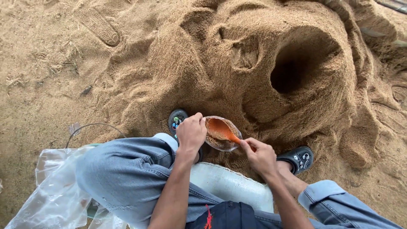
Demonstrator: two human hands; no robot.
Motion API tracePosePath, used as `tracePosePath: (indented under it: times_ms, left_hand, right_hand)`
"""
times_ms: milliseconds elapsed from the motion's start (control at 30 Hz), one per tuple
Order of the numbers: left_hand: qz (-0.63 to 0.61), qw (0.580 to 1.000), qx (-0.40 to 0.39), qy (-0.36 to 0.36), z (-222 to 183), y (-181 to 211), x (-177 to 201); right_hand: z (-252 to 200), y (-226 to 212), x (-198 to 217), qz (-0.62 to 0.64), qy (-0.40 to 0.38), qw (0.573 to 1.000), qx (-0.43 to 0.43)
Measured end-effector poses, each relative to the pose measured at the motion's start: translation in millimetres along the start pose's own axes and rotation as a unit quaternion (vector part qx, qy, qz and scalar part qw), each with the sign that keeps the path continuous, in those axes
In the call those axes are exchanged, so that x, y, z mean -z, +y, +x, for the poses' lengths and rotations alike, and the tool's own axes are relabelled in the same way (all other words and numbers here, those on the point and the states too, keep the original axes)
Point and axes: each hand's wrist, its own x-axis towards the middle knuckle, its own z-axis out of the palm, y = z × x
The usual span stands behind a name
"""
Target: Scooping grain from a pile into a small plastic bag using a spoon.
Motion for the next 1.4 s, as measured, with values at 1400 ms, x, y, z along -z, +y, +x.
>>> tracePosePath:
  times_ms: [1400]
  left_hand:
    - [0.068, 0.991, 0.066, -0.098, -41.0, 4.8, -3.4]
  right_hand:
    - [56.5, -15.6, 38.1, -0.205, -0.051, 0.957, 0.199]
